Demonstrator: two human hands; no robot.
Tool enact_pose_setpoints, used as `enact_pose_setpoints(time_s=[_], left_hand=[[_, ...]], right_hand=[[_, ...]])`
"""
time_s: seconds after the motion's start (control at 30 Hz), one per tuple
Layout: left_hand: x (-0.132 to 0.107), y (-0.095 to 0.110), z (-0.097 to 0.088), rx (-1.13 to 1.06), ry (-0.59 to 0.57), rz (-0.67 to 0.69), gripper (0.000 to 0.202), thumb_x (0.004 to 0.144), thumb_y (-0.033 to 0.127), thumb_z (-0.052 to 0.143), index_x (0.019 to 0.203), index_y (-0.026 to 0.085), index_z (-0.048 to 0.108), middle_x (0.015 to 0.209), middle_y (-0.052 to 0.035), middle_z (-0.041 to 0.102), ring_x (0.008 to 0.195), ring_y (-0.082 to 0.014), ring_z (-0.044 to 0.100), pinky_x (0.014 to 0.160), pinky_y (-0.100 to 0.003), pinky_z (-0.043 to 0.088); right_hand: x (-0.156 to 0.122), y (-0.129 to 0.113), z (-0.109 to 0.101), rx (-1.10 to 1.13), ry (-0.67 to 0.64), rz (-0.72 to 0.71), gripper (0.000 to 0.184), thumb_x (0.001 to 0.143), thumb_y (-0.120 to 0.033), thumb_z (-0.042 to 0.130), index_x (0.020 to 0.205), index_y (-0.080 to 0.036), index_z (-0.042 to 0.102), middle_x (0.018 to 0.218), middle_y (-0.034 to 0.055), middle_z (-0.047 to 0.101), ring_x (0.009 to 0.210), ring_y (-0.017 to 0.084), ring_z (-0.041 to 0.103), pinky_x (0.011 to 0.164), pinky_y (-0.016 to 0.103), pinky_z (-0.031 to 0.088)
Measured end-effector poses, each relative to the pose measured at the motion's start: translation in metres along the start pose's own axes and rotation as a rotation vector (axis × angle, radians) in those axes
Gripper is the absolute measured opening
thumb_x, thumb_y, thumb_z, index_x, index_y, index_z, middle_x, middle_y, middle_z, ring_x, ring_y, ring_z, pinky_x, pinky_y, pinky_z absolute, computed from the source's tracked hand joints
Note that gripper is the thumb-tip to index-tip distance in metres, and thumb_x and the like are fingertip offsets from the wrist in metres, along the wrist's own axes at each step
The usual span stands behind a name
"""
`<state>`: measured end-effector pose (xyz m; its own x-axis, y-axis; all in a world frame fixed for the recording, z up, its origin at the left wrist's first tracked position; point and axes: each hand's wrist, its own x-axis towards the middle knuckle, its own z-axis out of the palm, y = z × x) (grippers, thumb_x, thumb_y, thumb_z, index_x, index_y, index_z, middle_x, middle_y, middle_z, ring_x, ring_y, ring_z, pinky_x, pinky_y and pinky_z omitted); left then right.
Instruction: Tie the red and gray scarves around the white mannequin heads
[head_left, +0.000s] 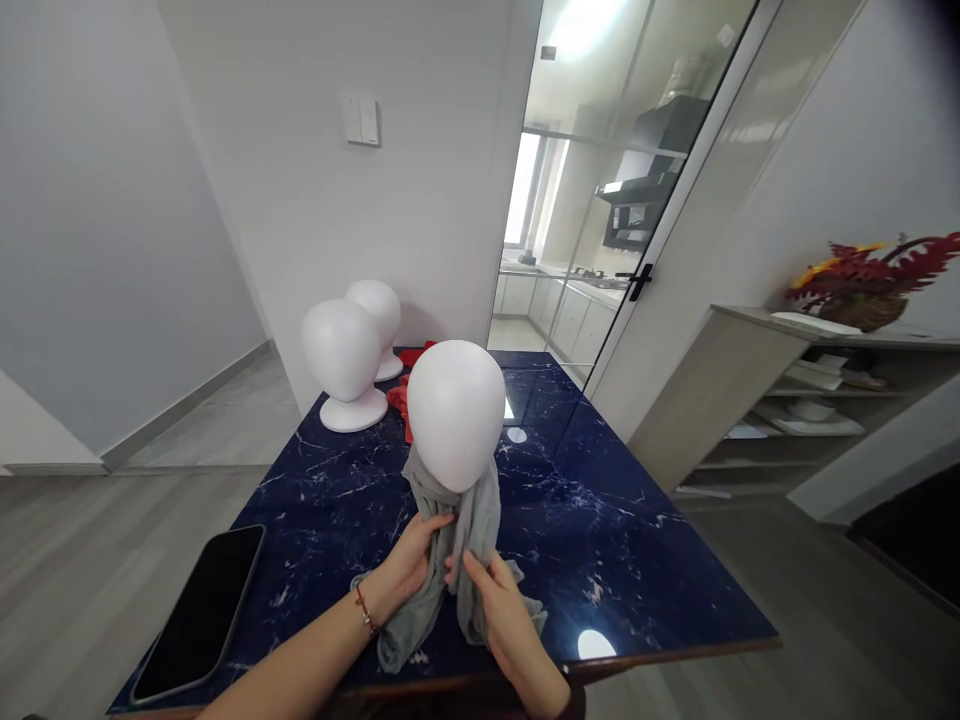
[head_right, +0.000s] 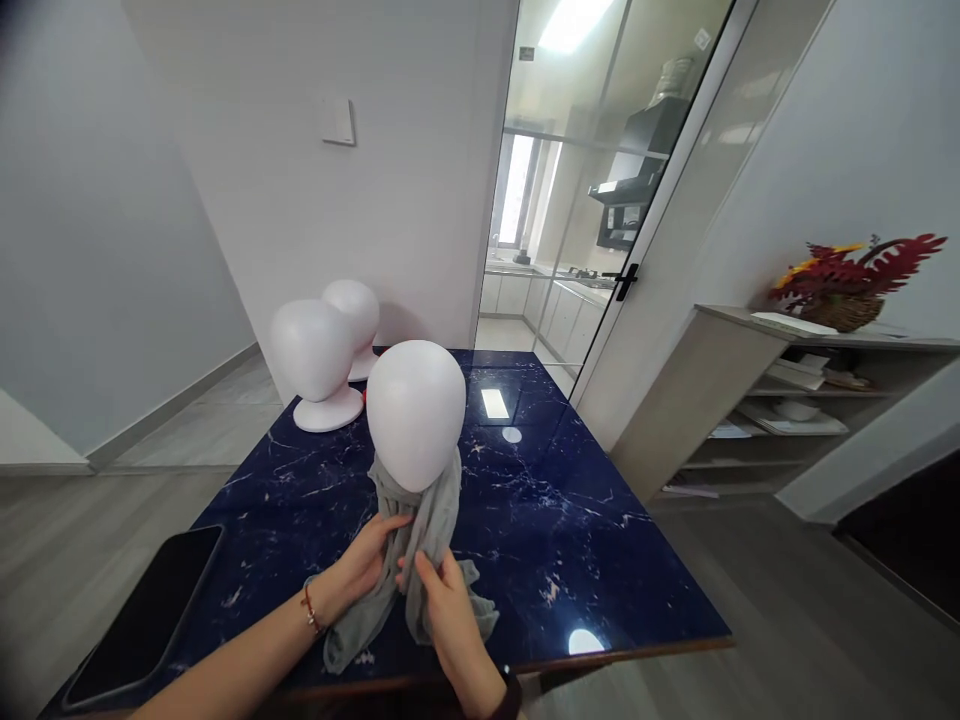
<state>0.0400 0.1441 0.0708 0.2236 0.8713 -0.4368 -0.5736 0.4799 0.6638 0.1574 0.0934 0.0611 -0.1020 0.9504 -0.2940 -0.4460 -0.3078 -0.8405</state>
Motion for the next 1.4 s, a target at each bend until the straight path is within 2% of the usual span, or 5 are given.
enact_pose_setpoints(time_s=[0.33, 0.6, 0.9, 1.27, 1.4], left_hand=[[-0.028, 0.022, 0.005, 0.112, 0.106, 0.085, 0.026, 0.068, 0.012, 0.067, 0.094, 0.012, 0.063, 0.082, -0.0088, 0.072, 0.072, -0.0214, 0.068, 0.073, -0.033, 0.052], [-0.051, 0.022, -0.026, 0.580, 0.005, 0.135, 0.023, 0.060, 0.022, 0.079, 0.077, 0.009, 0.070, 0.076, -0.0081, 0.072, 0.066, -0.0201, 0.065, 0.061, -0.025, 0.048], [-0.061, 0.037, -0.019, -0.250, -0.079, -0.174, 0.037, 0.086, 0.035, 0.048, 0.109, 0.010, 0.063, 0.091, -0.0131, 0.072, 0.095, -0.0265, 0.066, 0.090, -0.041, 0.048], [-0.083, -0.014, 0.013, -0.340, -0.086, -0.052, 0.049, 0.084, 0.044, 0.047, 0.126, 0.018, 0.056, 0.113, -0.0122, 0.066, 0.120, -0.0304, 0.051, 0.103, -0.047, 0.036], [-0.092, -0.030, 0.010, -0.278, -0.092, -0.204, 0.036, 0.080, 0.036, 0.059, 0.110, 0.019, 0.066, 0.108, -0.0105, 0.069, 0.119, -0.0318, 0.052, 0.100, -0.045, 0.041]], right_hand=[[0.005, -0.021, 0.007, 0.237, -0.235, 0.173, 0.028, 0.060, -0.021, 0.077, 0.085, -0.013, 0.067, 0.082, 0.0071, 0.071, 0.075, 0.021, 0.066, 0.074, 0.031, 0.049], [0.011, -0.018, 0.010, 0.239, -0.032, 0.126, 0.028, 0.055, -0.027, 0.081, 0.076, -0.014, 0.069, 0.075, 0.0046, 0.071, 0.070, 0.018, 0.065, 0.072, 0.029, 0.049], [0.025, -0.038, -0.020, -0.482, 0.076, -0.308, 0.030, 0.065, -0.043, 0.073, 0.075, -0.015, 0.071, 0.079, 0.0058, 0.070, 0.081, 0.024, 0.061, 0.073, 0.030, 0.044], [0.020, -0.019, 0.004, 0.310, -0.194, 0.405, 0.032, 0.070, -0.045, 0.070, 0.063, -0.016, 0.059, 0.052, -0.0046, 0.053, 0.043, 0.005, 0.045, 0.049, 0.016, 0.039], [0.020, -0.027, 0.000, 0.239, -0.328, 0.405, 0.039, 0.074, -0.054, 0.063, 0.074, -0.015, 0.063, 0.055, -0.0019, 0.059, 0.047, 0.010, 0.052, 0.052, 0.022, 0.042]])
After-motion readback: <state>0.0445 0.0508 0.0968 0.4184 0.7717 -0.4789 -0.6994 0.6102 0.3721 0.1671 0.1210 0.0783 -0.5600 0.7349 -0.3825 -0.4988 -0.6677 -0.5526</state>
